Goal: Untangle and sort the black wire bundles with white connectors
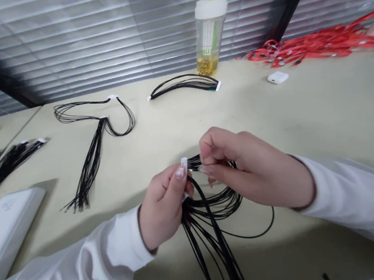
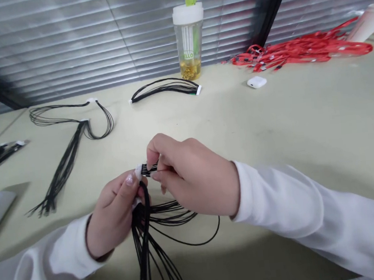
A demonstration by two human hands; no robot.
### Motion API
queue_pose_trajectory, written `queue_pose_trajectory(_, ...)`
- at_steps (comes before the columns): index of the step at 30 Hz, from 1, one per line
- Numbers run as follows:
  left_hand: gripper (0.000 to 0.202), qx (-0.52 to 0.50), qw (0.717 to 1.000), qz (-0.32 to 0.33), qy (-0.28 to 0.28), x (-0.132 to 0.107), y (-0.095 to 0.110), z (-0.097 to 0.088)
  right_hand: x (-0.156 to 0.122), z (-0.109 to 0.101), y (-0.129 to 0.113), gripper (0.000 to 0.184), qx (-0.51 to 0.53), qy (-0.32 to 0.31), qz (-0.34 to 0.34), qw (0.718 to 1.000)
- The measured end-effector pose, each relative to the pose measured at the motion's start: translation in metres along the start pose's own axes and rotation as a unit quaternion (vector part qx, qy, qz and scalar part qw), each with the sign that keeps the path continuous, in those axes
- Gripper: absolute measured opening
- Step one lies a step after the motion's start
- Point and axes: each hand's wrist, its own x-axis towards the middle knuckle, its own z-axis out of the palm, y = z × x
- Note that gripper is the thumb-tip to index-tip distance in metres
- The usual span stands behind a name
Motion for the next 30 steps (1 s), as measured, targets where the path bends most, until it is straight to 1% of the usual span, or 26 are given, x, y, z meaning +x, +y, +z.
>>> queue_pose_trajectory(7,0.037,0.003,1.000,0.004,-0.013,0.000,0.000,-0.001,-0.001,0.001,-0.001,0.016,-0.005,0.009,-0.005,1.000)
queue_pose_trajectory(12,0.038,0.020,1.000,0.007,-0.022,0.000,0.000,0.001,0.000,0.006,0.001,0.017,-0.040,0.039,-0.031,0.998)
queue_pose_trajectory(17,0.033,0.027,0.999,0.002,-0.033,0.001,-0.001,0.003,0.000,0.010,0.002,0.015,-0.075,0.068,-0.057,0.993)
queue_pose_trajectory(19,0.034,0.029,0.999,0.006,-0.027,0.002,0.000,0.003,0.001,0.009,0.000,0.015,-0.095,0.055,-0.051,0.993)
queue_pose_trajectory(22,0.037,0.022,1.000,-0.001,0.006,0.003,0.003,0.004,0.003,0.002,-0.006,0.013,-0.133,0.049,-0.042,0.989)
queue_pose_trajectory(24,0.038,-0.017,0.999,-0.037,0.036,0.004,0.004,0.005,0.002,-0.007,-0.012,0.014,-0.157,0.078,-0.045,0.983)
queue_pose_trajectory(25,0.038,-0.057,0.995,-0.069,0.051,0.005,0.004,0.004,0.001,-0.013,-0.015,0.017,-0.167,0.100,-0.048,0.980)
queue_pose_trajectory(26,0.036,-0.119,0.985,-0.107,0.068,0.006,0.005,0.004,-0.001,-0.018,-0.019,0.018,-0.176,0.126,-0.049,0.975)
queue_pose_trajectory(27,0.032,-0.191,0.967,-0.144,0.083,0.007,0.006,0.003,-0.005,-0.025,-0.022,0.016,-0.184,0.153,-0.047,0.970)
queue_pose_trajectory(28,0.029,-0.261,0.945,-0.174,0.096,0.008,0.007,0.002,-0.011,-0.031,-0.026,0.011,-0.189,0.166,-0.043,0.967)
queue_pose_trajectory(29,0.025,-0.318,0.922,-0.194,0.105,0.010,0.008,0.000,-0.017,-0.036,-0.028,0.010,-0.186,0.155,-0.038,0.969)
queue_pose_trajectory(30,0.021,-0.357,0.904,-0.206,0.110,0.011,0.010,-0.001,-0.024,-0.041,-0.030,0.017,-0.180,0.135,-0.027,0.974)
